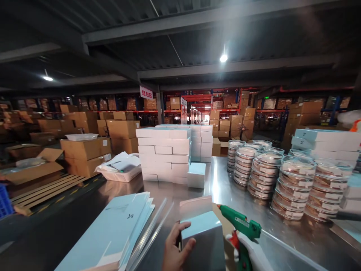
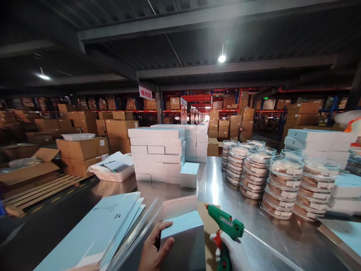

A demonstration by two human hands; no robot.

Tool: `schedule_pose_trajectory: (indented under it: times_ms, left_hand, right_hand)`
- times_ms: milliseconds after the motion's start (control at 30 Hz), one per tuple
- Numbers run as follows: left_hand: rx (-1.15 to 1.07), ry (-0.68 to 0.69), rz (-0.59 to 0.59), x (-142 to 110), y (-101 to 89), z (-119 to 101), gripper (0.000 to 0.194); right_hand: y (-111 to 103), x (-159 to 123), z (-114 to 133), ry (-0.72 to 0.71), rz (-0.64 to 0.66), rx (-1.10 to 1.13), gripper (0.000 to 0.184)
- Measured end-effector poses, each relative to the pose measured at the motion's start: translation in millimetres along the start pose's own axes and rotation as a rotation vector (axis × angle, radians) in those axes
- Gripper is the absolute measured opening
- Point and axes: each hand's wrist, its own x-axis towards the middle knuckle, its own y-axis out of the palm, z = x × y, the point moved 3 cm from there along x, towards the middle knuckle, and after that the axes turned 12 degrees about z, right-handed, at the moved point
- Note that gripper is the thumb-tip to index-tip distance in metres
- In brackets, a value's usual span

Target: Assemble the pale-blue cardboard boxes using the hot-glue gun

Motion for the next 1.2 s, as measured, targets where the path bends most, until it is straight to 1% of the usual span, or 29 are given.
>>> schedule_pose_trajectory:
  times_ms: [33,67,100,167,200,233,267,300,367,433,467,500,567,633,700,733,767,800,833,867,900,933,1000,1033,1133,1200]
  left_hand:
    - [-0.026,-0.005,-0.007,1,-1.4,0,0.061]
    - [-0.043,-0.007,-0.013,1,-3.0,0,0.062]
    - [-0.056,-0.007,-0.015,2,-4.7,1,0.062]
    - [-0.078,-0.004,-0.008,3,-8.3,2,0.062]
    - [-0.092,0.002,0.001,3,-9.9,4,0.060]
    - [-0.103,0.008,0.013,4,-11.3,5,0.059]
    - [-0.107,0.013,0.025,4,-12.5,7,0.057]
    - [-0.104,0.019,0.040,5,-13.6,9,0.056]
    - [-0.084,0.040,0.109,7,-14.6,12,0.055]
    - [-0.070,0.073,0.220,11,-14.6,15,0.055]
    - [-0.069,0.089,0.269,13,-14.8,16,0.055]
    - [-0.070,0.101,0.303,15,-15.3,17,0.055]
    - [-0.071,0.117,0.315,18,-17.0,20,0.054]
    - [-0.085,0.153,0.299,20,-17.1,23,0.049]
    - [-0.131,0.211,0.260,21,-15.5,26,0.043]
    - [-0.160,0.240,0.238,21,-14.6,27,0.041]
    - [-0.185,0.266,0.219,22,-13.7,27,0.041]
    - [-0.202,0.289,0.211,22,-13.1,27,0.042]
    - [-0.204,0.308,0.221,23,-12.8,25,0.043]
    - [-0.194,0.328,0.249,24,-12.7,23,0.043]
    - [-0.175,0.349,0.287,25,-13.1,19,0.042]
    - [-0.151,0.370,0.330,26,-13.9,15,0.039]
    - [-0.103,0.416,0.416,28,-16.2,7,0.034]
    - [-0.087,0.442,0.446,28,-17.5,4,0.033]
    - [-0.064,0.508,0.484,29,-20.6,-3,0.029]
    - [-0.052,0.525,0.491,29,-21.2,-6,0.029]
  right_hand:
    - [-5,3,-3,0.071,0.027,0.006,0.051]
    - [-12,6,-4,0.114,0.036,-0.038,0.052]
    - [-21,9,-3,0.112,0.008,-0.147,0.051]
    - [-37,10,5,-0.001,-0.117,-0.466,0.045]
    - [-41,9,11,-0.071,-0.173,-0.605,0.042]
    - [-40,6,17,-0.125,-0.205,-0.684,0.041]
    - [-33,4,22,-0.161,-0.197,-0.690,0.041]
    - [-21,1,27,-0.191,-0.144,-0.629,0.045]
    - [14,-2,36,-0.251,0.027,-0.428,0.063]
    - [53,-2,47,-0.306,0.180,-0.329,0.081]
    - [69,-1,52,-0.322,0.236,-0.343,0.084]
    - [81,1,56,-0.334,0.274,-0.383,0.082]
    - [93,7,60,-0.364,0.333,-0.466,0.075]
    - [90,13,59,-0.403,0.384,-0.508,0.075]
    - [77,19,53,-0.466,0.420,-0.547,0.087]
    - [70,20,49,-0.508,0.421,-0.581,0.089]
    - [64,21,45,-0.558,0.409,-0.626,0.085]
    - [58,19,41,-0.613,0.395,-0.674,0.073]
    - [55,16,38,-0.663,0.391,-0.719,0.058]
    - [53,13,36,-0.704,0.406,-0.760,0.042]
    - [53,8,35,-0.735,0.437,-0.795,0.030]
    - [55,4,36,-0.755,0.477,-0.827,0.027]
    - [60,-4,39,-0.799,0.548,-0.887,0.034]
    - [63,-7,43,-0.823,0.562,-0.908,0.036]
    - [68,-12,52,-0.863,0.563,-0.924,0.038]
    - [69,-15,55,-0.869,0.566,-0.909,0.038]
